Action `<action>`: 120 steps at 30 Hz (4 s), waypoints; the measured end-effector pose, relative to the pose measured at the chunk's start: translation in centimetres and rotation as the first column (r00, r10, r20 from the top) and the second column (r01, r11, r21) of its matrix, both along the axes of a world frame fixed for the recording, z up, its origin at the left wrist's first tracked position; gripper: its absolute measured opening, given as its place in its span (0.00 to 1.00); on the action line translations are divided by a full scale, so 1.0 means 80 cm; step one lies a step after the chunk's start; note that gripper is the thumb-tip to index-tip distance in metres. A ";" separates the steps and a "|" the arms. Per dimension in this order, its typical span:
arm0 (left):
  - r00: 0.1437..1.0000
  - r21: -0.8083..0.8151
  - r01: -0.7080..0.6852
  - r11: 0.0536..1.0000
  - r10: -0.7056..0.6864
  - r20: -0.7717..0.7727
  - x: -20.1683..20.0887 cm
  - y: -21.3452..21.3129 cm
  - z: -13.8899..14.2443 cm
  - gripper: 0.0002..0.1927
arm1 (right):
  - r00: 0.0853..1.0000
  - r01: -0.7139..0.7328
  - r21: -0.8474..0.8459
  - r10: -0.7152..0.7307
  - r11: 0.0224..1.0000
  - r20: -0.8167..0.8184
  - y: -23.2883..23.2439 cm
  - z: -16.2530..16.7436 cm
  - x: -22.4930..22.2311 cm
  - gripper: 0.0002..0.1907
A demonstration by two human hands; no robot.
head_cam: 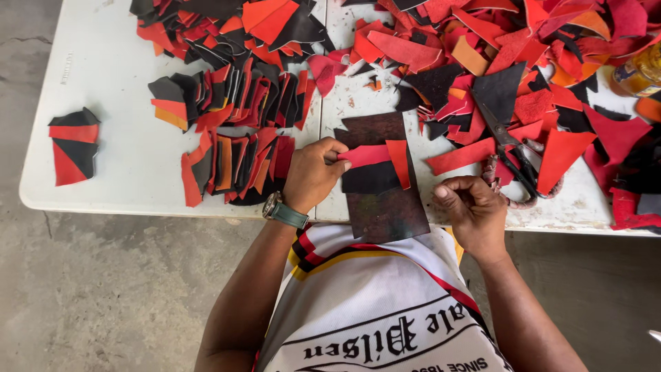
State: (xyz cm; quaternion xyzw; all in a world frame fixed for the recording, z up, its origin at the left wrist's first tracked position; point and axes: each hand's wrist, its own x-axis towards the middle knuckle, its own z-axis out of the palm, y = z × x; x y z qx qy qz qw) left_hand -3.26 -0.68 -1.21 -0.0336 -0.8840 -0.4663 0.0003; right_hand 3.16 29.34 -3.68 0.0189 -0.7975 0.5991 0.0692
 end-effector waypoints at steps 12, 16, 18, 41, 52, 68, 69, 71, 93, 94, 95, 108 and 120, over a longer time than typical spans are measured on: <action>0.985 0.063 -0.075 0.995 0.084 -0.154 0.002 -0.006 -0.015 0.08 | 0.998 -0.011 -0.077 0.006 0.997 -0.069 0.004 -0.010 -0.005 0.22; 0.979 0.022 0.009 1.000 -0.005 -0.205 -0.017 0.002 -0.012 0.07 | 0.998 -0.010 -0.060 0.007 0.998 -0.059 0.001 -0.010 -0.001 0.20; 0.981 0.032 0.055 0.998 -0.048 -0.185 -0.026 -0.001 -0.009 0.07 | 0.994 -0.048 -0.044 0.044 0.998 -0.098 0.001 -0.004 -0.001 0.17; 0.892 -0.403 0.192 0.895 -0.331 -0.308 0.004 0.086 0.000 0.28 | 0.994 -0.099 -0.110 0.093 0.989 -0.052 0.011 -0.011 0.001 0.19; 0.908 -0.444 0.272 0.854 -0.381 -0.176 0.002 0.090 -0.014 0.32 | 0.990 -0.134 -0.114 0.128 0.984 -0.056 0.010 -0.007 -0.001 0.19; 0.855 0.020 0.027 0.999 -0.013 -0.519 0.048 0.058 0.012 0.22 | 0.989 -0.111 -0.106 0.099 0.988 -0.108 0.007 -0.006 0.007 0.18; 0.874 0.101 0.005 0.995 0.045 -0.484 0.056 0.048 0.012 0.21 | 0.989 -0.104 -0.097 0.093 0.990 -0.111 0.006 -0.002 0.008 0.17; 0.899 0.083 -0.064 0.994 0.094 -0.427 0.071 0.030 0.007 0.20 | 0.991 -0.090 -0.067 0.082 0.994 -0.106 0.012 0.012 0.011 0.16; 0.932 0.254 -0.040 0.966 0.128 -0.339 0.071 0.005 -0.013 0.20 | 0.981 0.193 0.823 -0.094 0.534 -0.169 0.073 0.088 -0.063 0.27; 0.929 0.258 -0.040 0.965 0.131 -0.345 0.070 0.006 -0.012 0.20 | 0.980 0.196 0.799 -0.078 0.568 -0.185 0.074 0.092 -0.064 0.26; 0.928 0.261 -0.042 0.965 0.134 -0.349 0.070 0.007 -0.012 0.20 | 0.978 0.196 0.773 -0.061 0.604 -0.199 0.076 0.094 -0.062 0.26; 0.903 0.358 -0.070 0.931 0.212 -0.375 0.073 0.011 -0.027 0.11 | 0.976 -0.065 -0.210 0.018 0.975 -0.218 0.178 0.107 -0.071 0.08; 0.896 0.219 -0.101 0.970 0.184 -0.403 0.075 0.019 -0.011 0.10 | 0.911 0.367 0.206 -0.306 0.907 -0.277 0.244 0.075 -0.101 0.11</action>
